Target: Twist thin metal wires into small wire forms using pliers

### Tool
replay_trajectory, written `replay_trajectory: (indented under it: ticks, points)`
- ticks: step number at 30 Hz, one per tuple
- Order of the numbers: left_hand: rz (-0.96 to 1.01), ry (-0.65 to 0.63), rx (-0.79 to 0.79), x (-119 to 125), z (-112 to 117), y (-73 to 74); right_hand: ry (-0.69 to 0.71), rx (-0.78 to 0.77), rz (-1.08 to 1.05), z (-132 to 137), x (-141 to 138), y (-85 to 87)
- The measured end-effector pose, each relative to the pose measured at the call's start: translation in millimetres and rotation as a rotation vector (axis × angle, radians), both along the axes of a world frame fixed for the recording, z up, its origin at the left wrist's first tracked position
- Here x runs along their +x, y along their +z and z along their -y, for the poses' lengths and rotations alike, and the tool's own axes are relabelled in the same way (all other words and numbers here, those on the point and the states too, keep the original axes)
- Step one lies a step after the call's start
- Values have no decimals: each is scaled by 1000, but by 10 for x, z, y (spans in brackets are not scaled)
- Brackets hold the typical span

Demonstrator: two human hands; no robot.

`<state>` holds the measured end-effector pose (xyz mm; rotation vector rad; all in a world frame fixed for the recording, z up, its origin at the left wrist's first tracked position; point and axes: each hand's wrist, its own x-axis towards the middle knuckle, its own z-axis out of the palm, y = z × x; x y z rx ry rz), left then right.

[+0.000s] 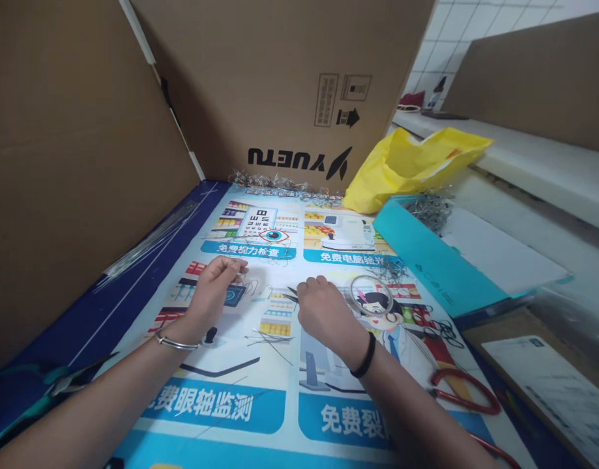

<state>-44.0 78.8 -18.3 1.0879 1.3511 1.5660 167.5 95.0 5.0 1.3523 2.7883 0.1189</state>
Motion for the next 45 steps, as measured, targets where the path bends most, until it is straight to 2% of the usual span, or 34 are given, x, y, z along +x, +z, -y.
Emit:
replay_trajectory:
  ticks: [4,9,11,14,16,19,21,23,26,29,30,33,34,36,38,39,42,43,45]
  points:
    - [253,-99,-18,28,-18,55,-42,-2,-21,-32,18,-47]
    - [429,-209,-27,10,0,72,-123,0,-135,-30,47,-61]
    - [467,-255,-28,-12,8,71,-182,-37,-297,-23,49,-64]
    - [512,-314,-42,-32,24,70,-239,-147,-724,-15,30,-68]
    - [534,-347,-49,-25,41,68,-252,-330,-1085,-15,10,-55]
    - [559,-413,-49,11,78,73,-324,-775,-1583,-14,-15,15]
    - [565,-447,-47,44,108,91,-388,-1054,-1783,18,-31,92]
    - [565,-456,-48,77,138,121,-405,-1211,-1897,100,-62,167]
    - [576,-450,-35,120,181,180,-359,-1335,-1962,300,-136,241]
    - [597,-440,-5,148,210,229,-361,-1554,-1864,480,-175,311]
    - [607,-434,0,155,216,241,-350,-1560,-1893,522,-167,343]
    - [635,-425,3,173,229,268,-282,-1444,-2083,634,-115,421]
    - [643,-424,3,178,234,277,-286,-1461,-2089,680,-102,425]
    - [658,-427,-2,189,244,295,-402,-1645,-1977,786,-95,397]
    - [673,-426,-14,197,254,313,-506,-1756,-1858,881,-101,352]
    - [682,-421,-21,201,259,321,-509,-1746,-1835,912,-102,335]
    - [716,-404,-20,221,273,353,-402,-1604,-1913,928,-74,326]
    - [727,-402,-14,233,276,368,-431,-1601,-1920,918,-58,332]
    - [742,-404,2,266,277,411,-546,-1702,-1839,901,-25,349]
